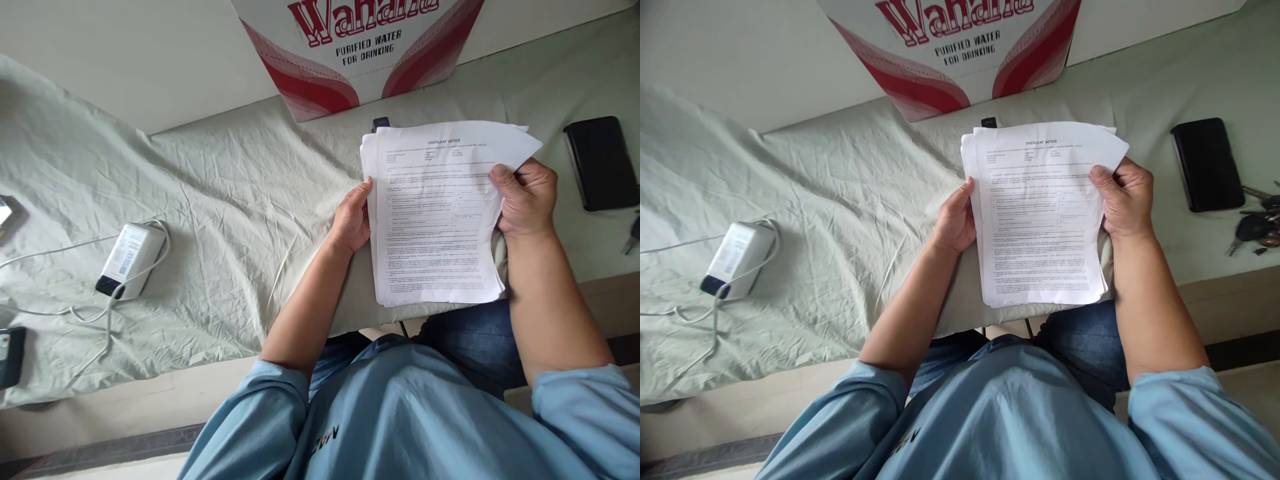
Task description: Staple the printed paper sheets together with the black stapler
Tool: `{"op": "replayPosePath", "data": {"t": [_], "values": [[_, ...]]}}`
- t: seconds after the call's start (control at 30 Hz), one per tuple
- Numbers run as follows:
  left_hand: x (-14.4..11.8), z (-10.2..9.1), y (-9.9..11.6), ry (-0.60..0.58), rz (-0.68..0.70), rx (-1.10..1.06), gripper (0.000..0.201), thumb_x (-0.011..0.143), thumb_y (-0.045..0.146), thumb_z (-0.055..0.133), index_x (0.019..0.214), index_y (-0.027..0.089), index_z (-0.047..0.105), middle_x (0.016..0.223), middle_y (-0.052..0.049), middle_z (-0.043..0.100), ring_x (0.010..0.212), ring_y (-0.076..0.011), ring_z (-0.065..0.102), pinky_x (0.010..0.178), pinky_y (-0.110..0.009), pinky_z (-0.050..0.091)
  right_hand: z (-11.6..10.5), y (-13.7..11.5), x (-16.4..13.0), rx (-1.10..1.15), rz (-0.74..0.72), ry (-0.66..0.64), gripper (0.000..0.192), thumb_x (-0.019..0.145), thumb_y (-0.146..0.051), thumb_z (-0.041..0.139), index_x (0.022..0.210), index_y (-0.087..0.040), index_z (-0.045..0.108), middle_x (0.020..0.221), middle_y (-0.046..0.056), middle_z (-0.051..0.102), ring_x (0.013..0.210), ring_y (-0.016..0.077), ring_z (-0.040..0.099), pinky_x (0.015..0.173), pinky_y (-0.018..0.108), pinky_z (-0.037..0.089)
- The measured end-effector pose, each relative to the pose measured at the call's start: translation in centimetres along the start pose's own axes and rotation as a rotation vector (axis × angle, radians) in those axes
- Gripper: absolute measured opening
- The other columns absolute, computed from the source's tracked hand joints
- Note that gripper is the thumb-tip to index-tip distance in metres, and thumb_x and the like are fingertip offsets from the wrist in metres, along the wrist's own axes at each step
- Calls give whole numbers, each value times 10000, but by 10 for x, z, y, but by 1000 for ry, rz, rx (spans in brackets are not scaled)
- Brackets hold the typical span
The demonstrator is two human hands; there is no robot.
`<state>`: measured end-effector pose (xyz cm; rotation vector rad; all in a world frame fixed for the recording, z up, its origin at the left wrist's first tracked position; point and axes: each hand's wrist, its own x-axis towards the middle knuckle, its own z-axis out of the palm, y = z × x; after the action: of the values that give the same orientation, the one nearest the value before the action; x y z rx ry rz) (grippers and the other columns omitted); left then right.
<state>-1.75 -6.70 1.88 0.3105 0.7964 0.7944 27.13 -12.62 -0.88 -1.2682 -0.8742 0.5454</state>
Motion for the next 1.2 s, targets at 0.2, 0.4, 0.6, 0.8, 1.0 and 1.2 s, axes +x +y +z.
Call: {"op": "replayPosePath", "data": {"t": [0.2, 0.4, 0.6, 0.8, 1.0, 1.2], "values": [[-4, -1, -2, -20, 9, 30, 398, 1024, 496, 884, 1327, 241, 844, 1176, -87, 914, 1275, -346, 864, 1155, -475, 688, -2, 1, 3, 41, -29, 51, 571, 578, -703, 1108, 776, -239, 840, 751, -25, 685, 724, 171, 610, 830, 420, 607], [-1, -1, -1, -6, 15, 24, 425, 1056, 536, 839, 1319, 202, 837, 1143, -105, 913, 1269, -364, 865, 1137, -481, 699, -4, 2, 5, 17, -23, 58, 572, 558, -720, 1095, 771, -255, 838, 756, -28, 688, 719, 181, 596, 817, 441, 592], [-2, 1, -1, -9, 8, 8, 450, 1045, 499, 850, 1381, 202, 816, 1169, -119, 915, 1252, -368, 873, 1152, -490, 693, -2, 0, 2, 36, -20, 34, 575, 569, -709, 1099, 815, -246, 864, 830, 6, 748, 766, 205, 649, 829, 456, 601], [-1, -2, -2, -18, -5, 10, 472, 1034, 492, 859, 1409, 212, 805, 1202, -117, 913, 1243, -357, 877, 1147, -473, 692, -2, 0, 2, 15, -3, 25, 584, 558, -726, 1093, 826, -258, 868, 824, -4, 743, 775, 209, 647, 857, 477, 611], [0, -4, -5, -32, 10, 19, 437, 1038, 493, 863, 1380, 223, 820, 1208, -104, 912, 1263, -351, 870, 1157, -475, 688, 0, -1, 0, 29, 4, 4, 577, 582, -705, 1097, 851, -243, 879, 858, 15, 756, 772, 198, 626, 807, 441, 581], [-1, -1, -4, 5, 19, 14, 504, 1025, 590, 859, 1383, 236, 821, 1192, -106, 911, 1267, -362, 865, 1147, -489, 691, -2, 7, 6, -9, -40, 103, 631, 572, -760, 1065, 705, -247, 723, 700, -32, 592, 669, 152, 493, 735, 408, 542]]}}
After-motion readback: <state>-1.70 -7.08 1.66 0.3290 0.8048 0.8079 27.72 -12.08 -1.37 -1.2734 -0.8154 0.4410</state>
